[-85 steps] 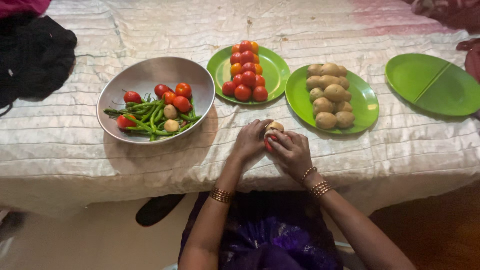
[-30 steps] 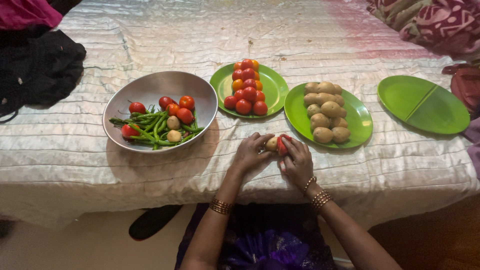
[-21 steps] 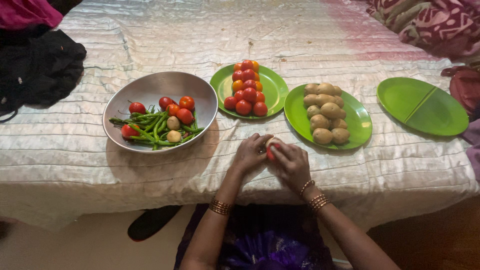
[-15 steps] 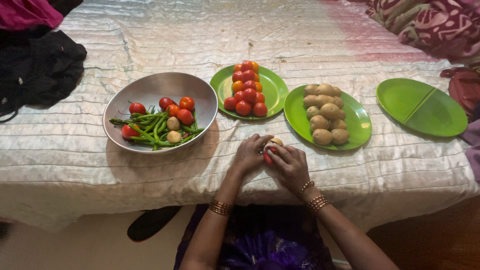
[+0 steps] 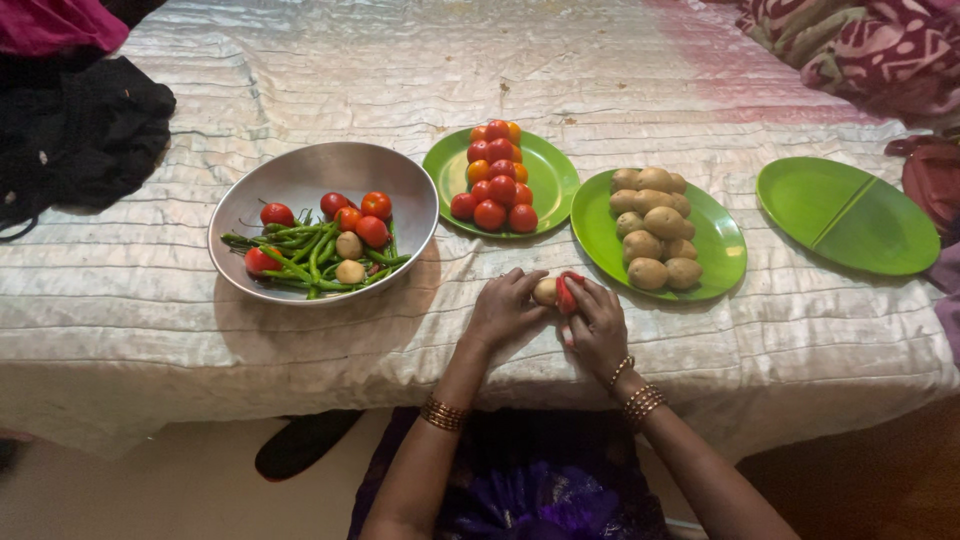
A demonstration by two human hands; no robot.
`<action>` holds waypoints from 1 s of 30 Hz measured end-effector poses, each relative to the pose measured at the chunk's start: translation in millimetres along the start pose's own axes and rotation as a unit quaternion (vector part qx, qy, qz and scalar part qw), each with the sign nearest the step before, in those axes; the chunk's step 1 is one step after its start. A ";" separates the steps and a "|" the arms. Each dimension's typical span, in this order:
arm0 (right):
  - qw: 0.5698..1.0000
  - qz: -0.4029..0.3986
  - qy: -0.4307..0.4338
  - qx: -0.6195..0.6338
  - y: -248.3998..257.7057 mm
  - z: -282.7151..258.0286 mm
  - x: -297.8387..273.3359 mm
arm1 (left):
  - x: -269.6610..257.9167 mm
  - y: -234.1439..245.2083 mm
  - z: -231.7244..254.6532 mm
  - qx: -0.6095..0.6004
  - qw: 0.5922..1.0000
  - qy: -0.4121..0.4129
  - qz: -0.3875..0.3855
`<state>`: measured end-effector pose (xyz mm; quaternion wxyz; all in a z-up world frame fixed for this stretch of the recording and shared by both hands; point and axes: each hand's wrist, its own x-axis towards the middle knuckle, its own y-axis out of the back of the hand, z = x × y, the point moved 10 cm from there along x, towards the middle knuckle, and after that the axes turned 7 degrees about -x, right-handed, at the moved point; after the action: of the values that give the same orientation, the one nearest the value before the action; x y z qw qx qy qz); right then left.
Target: The person sits at a table and peels potatoes using a red peeler. They hold the potato in their left hand and scrape the skin off with the peeler in their right hand. The peeled potatoes are placed on a green plate alongside other potatoes, while tomatoes and green beans are visible in a bowl nearby.
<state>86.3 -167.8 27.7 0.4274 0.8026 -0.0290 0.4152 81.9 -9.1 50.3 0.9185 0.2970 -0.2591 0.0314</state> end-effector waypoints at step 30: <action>1.000 -0.010 -0.010 -0.019 -2.3 -0.8 3.4 | 12.1 -5.0 -12.5 -0.025 0.999 0.017 -0.014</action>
<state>88.9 -164.8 28.7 0.4460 0.7990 -0.0331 0.4020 99.1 -7.3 45.1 0.9304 0.2767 -0.2396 0.0168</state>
